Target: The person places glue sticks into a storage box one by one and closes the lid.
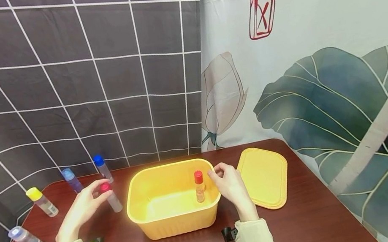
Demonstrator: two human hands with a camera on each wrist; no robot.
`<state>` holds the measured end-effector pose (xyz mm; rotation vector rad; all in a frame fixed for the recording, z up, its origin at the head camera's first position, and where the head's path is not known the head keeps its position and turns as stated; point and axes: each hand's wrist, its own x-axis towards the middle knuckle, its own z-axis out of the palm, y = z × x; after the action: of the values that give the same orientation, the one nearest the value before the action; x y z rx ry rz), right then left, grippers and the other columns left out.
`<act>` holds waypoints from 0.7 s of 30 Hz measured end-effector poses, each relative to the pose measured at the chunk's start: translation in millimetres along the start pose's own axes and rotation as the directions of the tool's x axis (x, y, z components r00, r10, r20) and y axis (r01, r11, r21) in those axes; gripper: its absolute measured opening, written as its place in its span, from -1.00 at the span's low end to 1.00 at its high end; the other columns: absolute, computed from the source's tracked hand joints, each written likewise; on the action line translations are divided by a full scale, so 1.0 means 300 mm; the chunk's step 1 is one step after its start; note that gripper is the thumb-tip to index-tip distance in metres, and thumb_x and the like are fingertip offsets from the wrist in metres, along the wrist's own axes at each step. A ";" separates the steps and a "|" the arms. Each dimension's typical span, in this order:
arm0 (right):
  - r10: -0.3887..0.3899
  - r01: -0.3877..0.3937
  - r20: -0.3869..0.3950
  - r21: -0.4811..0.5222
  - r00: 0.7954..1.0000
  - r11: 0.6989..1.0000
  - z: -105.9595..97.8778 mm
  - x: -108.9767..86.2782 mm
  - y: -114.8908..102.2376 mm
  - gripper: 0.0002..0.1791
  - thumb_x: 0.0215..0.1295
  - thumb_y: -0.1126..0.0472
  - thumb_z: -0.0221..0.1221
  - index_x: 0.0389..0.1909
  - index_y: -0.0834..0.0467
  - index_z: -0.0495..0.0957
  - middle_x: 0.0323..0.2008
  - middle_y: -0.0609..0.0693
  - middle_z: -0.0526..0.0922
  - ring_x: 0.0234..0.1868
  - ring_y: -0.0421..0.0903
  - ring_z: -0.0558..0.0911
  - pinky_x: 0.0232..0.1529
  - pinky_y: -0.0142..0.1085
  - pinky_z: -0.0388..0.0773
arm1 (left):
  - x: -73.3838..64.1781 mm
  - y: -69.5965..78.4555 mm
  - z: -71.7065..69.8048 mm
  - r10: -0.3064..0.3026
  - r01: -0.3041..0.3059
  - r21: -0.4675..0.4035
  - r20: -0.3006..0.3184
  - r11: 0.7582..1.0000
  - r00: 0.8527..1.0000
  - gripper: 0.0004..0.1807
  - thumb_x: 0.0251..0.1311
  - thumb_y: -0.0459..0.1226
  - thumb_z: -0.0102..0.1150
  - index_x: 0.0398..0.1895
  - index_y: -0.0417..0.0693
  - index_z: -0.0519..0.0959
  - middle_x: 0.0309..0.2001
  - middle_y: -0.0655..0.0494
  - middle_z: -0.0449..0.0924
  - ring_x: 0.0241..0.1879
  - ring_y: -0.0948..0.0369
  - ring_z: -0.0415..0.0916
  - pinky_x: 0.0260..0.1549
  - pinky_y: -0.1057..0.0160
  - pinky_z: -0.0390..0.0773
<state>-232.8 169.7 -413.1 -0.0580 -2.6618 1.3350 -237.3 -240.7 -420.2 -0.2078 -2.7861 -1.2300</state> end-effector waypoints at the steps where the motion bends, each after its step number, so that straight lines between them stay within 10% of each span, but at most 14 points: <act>1: 0.005 -0.005 0.000 0.003 1.000 1.000 0.000 0.000 0.000 -0.77 0.33 0.09 0.25 -0.23 0.20 0.61 -0.49 0.03 0.54 -0.42 -0.04 0.50 -0.43 -0.32 0.51 | 0.000 -0.001 0.001 0.003 -0.003 0.003 -0.003 1.000 1.000 -0.48 0.30 -0.23 0.22 0.26 -0.27 0.40 0.00 -0.27 0.56 -0.07 -0.13 0.52 -0.07 -0.08 0.57; 21: 0.018 -0.019 0.015 0.036 1.000 0.999 0.000 0.001 -0.001 -0.77 0.33 0.10 0.24 -0.21 0.22 0.61 -0.47 0.04 0.55 -0.43 -0.03 0.51 -0.42 -0.30 0.56 | 0.006 0.024 0.000 0.056 -0.048 0.087 -0.085 0.995 0.995 -0.54 0.31 -0.24 0.21 0.21 -0.24 0.43 -0.08 -0.22 0.59 -0.20 -0.02 0.50 -0.21 0.01 0.59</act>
<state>-233.1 169.5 -412.9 -0.0685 -2.6550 1.3937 -238.0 -235.6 -414.8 -0.2130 -2.7324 -1.0796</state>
